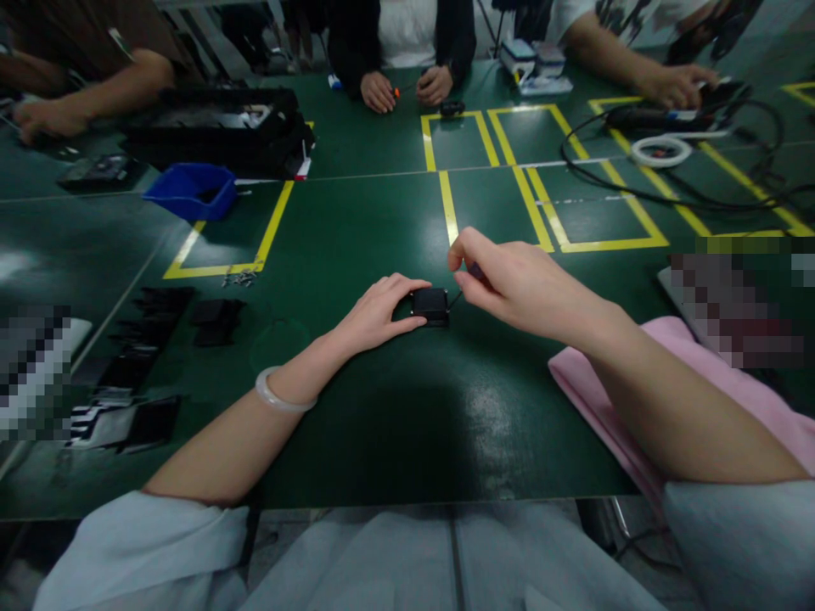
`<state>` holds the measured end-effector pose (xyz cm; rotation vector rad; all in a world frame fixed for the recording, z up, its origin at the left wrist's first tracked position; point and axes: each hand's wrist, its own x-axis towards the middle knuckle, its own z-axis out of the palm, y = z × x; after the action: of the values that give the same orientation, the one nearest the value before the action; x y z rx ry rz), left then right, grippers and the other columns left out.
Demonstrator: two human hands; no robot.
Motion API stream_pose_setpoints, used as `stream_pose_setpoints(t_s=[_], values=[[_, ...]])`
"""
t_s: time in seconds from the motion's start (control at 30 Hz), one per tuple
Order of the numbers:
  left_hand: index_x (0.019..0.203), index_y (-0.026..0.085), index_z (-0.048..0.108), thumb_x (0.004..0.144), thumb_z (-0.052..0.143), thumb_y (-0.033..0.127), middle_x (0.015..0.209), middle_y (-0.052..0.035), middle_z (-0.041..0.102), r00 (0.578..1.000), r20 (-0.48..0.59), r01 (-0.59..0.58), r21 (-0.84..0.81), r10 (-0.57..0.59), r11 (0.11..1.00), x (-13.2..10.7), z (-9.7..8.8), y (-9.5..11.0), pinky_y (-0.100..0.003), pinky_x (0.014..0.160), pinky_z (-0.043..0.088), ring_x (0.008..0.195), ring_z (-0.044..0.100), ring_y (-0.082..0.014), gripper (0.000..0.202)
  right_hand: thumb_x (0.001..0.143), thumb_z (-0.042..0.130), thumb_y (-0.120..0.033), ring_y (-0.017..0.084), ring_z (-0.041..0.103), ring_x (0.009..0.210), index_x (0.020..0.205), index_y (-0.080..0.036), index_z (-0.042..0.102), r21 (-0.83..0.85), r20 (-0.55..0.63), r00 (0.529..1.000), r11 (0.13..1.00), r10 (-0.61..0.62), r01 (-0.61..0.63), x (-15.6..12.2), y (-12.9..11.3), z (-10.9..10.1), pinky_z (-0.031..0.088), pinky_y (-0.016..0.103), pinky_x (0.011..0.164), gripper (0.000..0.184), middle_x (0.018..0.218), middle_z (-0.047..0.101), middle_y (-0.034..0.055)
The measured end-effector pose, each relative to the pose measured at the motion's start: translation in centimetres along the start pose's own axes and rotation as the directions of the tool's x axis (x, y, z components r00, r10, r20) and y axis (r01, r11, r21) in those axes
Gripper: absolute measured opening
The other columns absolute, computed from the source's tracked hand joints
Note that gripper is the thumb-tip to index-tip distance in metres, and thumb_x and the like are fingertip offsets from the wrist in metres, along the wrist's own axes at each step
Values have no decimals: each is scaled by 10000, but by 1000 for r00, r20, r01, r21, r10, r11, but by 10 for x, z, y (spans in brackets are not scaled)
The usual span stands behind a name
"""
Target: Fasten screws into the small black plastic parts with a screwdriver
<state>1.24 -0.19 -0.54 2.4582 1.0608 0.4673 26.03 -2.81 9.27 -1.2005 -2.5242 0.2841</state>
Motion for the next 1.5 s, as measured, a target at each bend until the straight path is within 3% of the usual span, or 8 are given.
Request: stream_pose_setpoints(t_s=[0.13, 0.37, 0.6, 0.8, 1.03, 1.23, 1.4, 1.5], values=[[1389, 230, 513, 956, 578, 525, 1232, -91, 593, 1000, 1, 1, -4, -1, 1000, 0, 0, -1, -404, 984, 451, 1129, 560, -270, 528, 1004, 432, -337, 163, 505, 597, 991, -208, 563, -27, 12, 999, 999, 31, -31, 1, 1, 0, 257, 282, 596, 184, 694, 592, 4], [1377, 226, 523, 953, 587, 521, 1226, -95, 593, 1000, 9, 13, -5, -13, 1000, 0, -2, 1, -401, 981, 455, 1127, 564, -269, 520, 987, 429, -250, 159, 536, 633, 1101, -196, 539, 30, 9, 1000, 1000, -9, 9, -1, 1, -2, 285, 271, 598, 168, 769, 631, 12], [1386, 215, 521, 955, 598, 511, 1238, -95, 597, 1000, -8, -4, 8, 4, 1000, 0, 0, -1, -394, 973, 454, 1122, 567, -264, 528, 1016, 432, -336, 163, 513, 604, 1008, -198, 558, -44, 18, 999, 998, 47, -46, 1, 1, 0, 252, 274, 590, 187, 708, 598, 5], [1370, 208, 538, 951, 616, 466, 1221, -95, 598, 1000, -6, -1, -2, 1, 1000, 0, 0, 0, -401, 990, 453, 1124, 565, -261, 498, 1006, 425, -274, 163, 542, 640, 1095, -189, 535, -9, 21, 999, 999, 33, -32, 0, 1, -1, 277, 266, 603, 165, 768, 626, 14], [1395, 208, 519, 954, 616, 469, 1224, -95, 599, 1000, -9, -7, 5, 7, 1000, -1, 0, -2, -390, 966, 459, 1113, 564, -257, 522, 1023, 418, -352, 164, 533, 608, 1026, -199, 550, -76, 44, 997, 995, 64, -60, 1, -1, -1, 259, 267, 590, 202, 705, 603, 5], [1415, 230, 512, 967, 597, 453, 1221, -90, 589, 1000, 13, 3, 12, -3, 1000, 0, -2, 1, -386, 964, 462, 1110, 562, -248, 507, 1009, 387, -264, 158, 541, 617, 1090, -191, 522, -40, 49, 998, 999, 31, -29, 1, -3, -3, 258, 264, 581, 174, 750, 614, 9], [1400, 228, 523, 956, 610, 475, 1231, -94, 596, 1000, 1, 5, 2, -5, 1000, -1, -2, 0, -400, 978, 464, 1122, 564, -258, 516, 1016, 411, -330, 159, 511, 593, 1030, -195, 541, -88, 55, 997, 995, 55, -50, 1, -3, -3, 230, 269, 570, 188, 710, 598, 6], [1400, 234, 525, 955, 612, 465, 1239, -97, 591, 1000, -3, 0, -4, 0, 1000, -1, -2, 0, -408, 986, 468, 1135, 563, -260, 509, 1012, 400, -294, 159, 519, 597, 1070, -188, 539, -67, 64, 997, 997, 41, -36, 1, -3, -3, 238, 269, 571, 184, 720, 601, 4]])
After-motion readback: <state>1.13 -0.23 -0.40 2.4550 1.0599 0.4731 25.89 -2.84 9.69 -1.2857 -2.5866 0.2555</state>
